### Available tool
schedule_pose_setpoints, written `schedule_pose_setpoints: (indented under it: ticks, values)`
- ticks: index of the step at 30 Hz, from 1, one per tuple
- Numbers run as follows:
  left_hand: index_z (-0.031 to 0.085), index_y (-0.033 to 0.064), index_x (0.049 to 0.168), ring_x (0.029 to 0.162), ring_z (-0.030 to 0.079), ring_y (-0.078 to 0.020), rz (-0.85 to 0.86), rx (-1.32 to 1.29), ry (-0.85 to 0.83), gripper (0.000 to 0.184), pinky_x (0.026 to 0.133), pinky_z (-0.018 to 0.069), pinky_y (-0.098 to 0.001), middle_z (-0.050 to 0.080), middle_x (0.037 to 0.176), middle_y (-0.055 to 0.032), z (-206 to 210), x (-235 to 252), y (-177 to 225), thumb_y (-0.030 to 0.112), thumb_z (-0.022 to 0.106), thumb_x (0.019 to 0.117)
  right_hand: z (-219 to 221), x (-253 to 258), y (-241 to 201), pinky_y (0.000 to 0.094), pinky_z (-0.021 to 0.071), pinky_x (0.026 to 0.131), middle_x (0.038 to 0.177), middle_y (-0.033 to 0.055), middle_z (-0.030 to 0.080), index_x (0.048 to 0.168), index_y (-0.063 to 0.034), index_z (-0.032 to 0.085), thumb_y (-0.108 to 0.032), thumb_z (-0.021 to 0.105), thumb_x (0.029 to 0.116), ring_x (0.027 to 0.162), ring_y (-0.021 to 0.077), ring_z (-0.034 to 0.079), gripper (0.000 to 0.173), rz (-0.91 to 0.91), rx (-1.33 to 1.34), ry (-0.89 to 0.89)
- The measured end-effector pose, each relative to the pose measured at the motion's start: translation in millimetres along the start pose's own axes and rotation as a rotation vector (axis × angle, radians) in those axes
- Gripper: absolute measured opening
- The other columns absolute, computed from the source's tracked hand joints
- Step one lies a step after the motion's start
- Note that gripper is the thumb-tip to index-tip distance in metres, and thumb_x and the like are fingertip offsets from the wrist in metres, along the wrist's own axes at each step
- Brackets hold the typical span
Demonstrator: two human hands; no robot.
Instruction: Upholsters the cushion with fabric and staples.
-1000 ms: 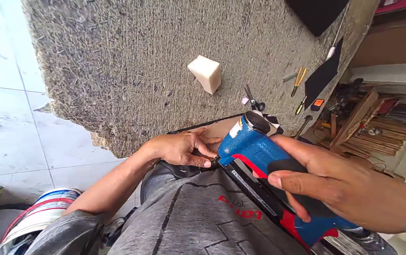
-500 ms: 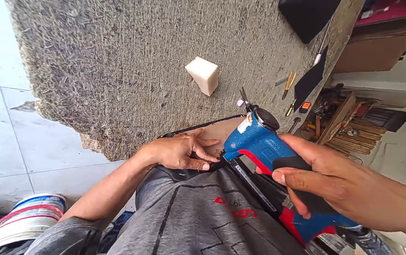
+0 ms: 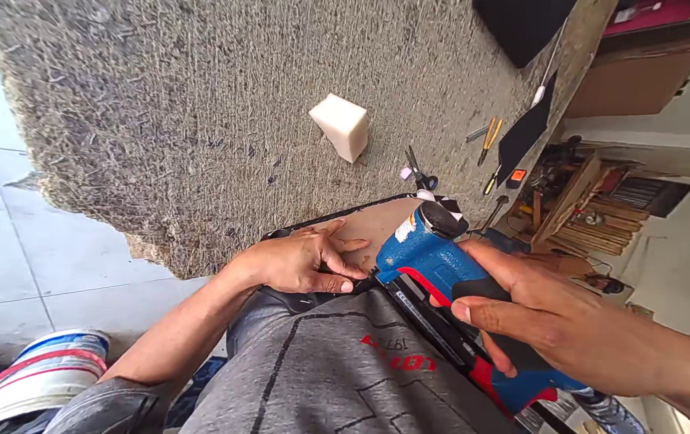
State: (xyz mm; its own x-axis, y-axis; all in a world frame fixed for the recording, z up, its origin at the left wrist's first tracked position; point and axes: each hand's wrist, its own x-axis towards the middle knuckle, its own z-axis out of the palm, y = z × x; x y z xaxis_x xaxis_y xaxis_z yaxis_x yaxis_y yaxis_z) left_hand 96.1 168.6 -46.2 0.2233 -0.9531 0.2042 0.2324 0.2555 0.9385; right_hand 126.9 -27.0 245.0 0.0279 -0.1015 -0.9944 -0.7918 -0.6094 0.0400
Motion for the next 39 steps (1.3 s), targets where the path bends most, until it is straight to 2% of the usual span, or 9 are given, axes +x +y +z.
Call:
schedule_pose_setpoints:
  ticks: [4,9,12,27,29,32,35,37,39]
  values:
    - [0.074,0.032,0.13,0.156,0.027,-0.0317,-0.017,0.0,-0.003,0.042,0.126,0.0207,-0.0567,0.052,0.155,0.0003,-0.1,-0.8,0.6,0.056,0.056,0.0997,-5.8,-0.5,-3.7,0.0332,0.059,0.042,0.083,0.0028,0.068,0.131,-0.0253,0.049,-0.029,0.058,0.0991,0.049,0.0174,0.064,0.033,0.013,-0.029,0.016]
    - [0.073,0.0352,0.129,0.156,0.024,-0.0342,-0.044,-0.008,0.014,0.043,0.123,0.0244,-0.0594,0.05,0.157,0.0021,1.3,-1.8,0.5,0.06,0.056,0.0982,-24.6,-4.8,1.7,0.036,0.0606,0.043,0.102,0.0063,0.071,0.135,-0.0232,0.05,-0.025,0.057,0.0983,0.053,0.0212,0.067,0.038,-0.012,0.063,0.053]
    - [0.074,0.0336,0.129,0.157,0.025,-0.0332,-0.043,-0.022,0.01,0.043,0.124,0.0231,-0.0565,0.05,0.157,0.0012,-1.2,-1.0,1.2,0.058,0.057,0.0989,-21.7,-3.3,4.6,0.0367,0.0604,0.043,0.095,0.0064,0.071,0.134,-0.0241,0.05,-0.028,0.059,0.0987,0.052,0.0215,0.067,0.037,0.021,0.052,0.023]
    - [0.072,0.0405,0.131,0.157,0.02,-0.0367,-0.094,-0.005,0.014,0.044,0.12,0.0197,-0.0698,0.047,0.159,0.0049,-0.2,-2.5,3.5,0.064,0.055,0.0972,-23.0,7.1,-4.8,0.0326,0.0584,0.042,0.086,0.0029,0.069,0.13,-0.0249,0.05,-0.027,0.058,0.0988,0.049,0.0171,0.064,0.032,0.047,-0.039,-0.045]
    - [0.073,0.0379,0.13,0.157,0.021,-0.0362,-0.068,-0.018,0.032,0.043,0.123,0.0196,-0.065,0.048,0.158,0.0024,-0.7,-2.9,1.9,0.062,0.056,0.098,-31.8,8.5,-7.7,0.0314,0.0579,0.042,0.079,0.0019,0.068,0.132,-0.0263,0.052,-0.031,0.059,0.0996,0.048,0.015,0.064,0.034,-0.004,-0.141,0.027]
    - [0.075,0.0305,0.128,0.156,0.025,-0.0345,-0.019,-0.046,0.042,0.04,0.127,0.0172,-0.0566,0.052,0.155,-0.0036,-2.3,-1.1,1.1,0.054,0.06,0.0988,-48.5,32.3,-1.8,0.0301,0.0557,0.046,0.071,-0.0065,0.064,0.131,-0.0264,0.052,-0.046,0.053,0.1009,0.053,0.0073,0.063,0.036,-0.198,-0.677,0.413]
    - [0.077,0.0227,0.126,0.156,0.028,-0.0307,-0.017,-0.085,0.021,0.039,0.13,0.0112,-0.0504,0.055,0.153,-0.0075,-6.3,2.7,5.6,0.048,0.064,0.0986,-66.0,98.9,23.3,0.0581,0.0543,0.057,0.087,0.0209,0.066,0.15,-0.0072,0.043,-0.038,0.053,0.1038,0.067,0.0401,0.067,0.057,-0.398,-1.025,0.743]
    - [0.076,0.0192,0.127,0.156,0.028,-0.0304,-0.022,-0.064,0.025,0.039,0.13,0.0119,-0.0479,0.056,0.152,-0.0065,-8.6,0.6,9.9,0.045,0.063,0.0995,-77.0,151.0,42.2,0.0646,0.0531,0.06,0.099,0.0306,0.065,0.159,-0.0089,0.034,-0.038,0.051,0.1055,0.074,0.0509,0.067,0.063,-0.41,-1.092,0.869]
    - [0.076,0.0104,0.124,0.151,0.038,-0.0289,0.016,-0.037,0.049,0.038,0.129,0.0214,-0.0444,0.061,0.146,-0.0095,-13.0,-1.1,15.1,0.037,0.062,0.1009,-79.0,182.9,55.4,0.0686,0.053,0.073,0.118,0.0335,0.061,0.159,-0.0112,0.035,-0.041,0.051,0.1064,0.094,0.0555,0.065,0.063,-0.456,-1.067,0.918]
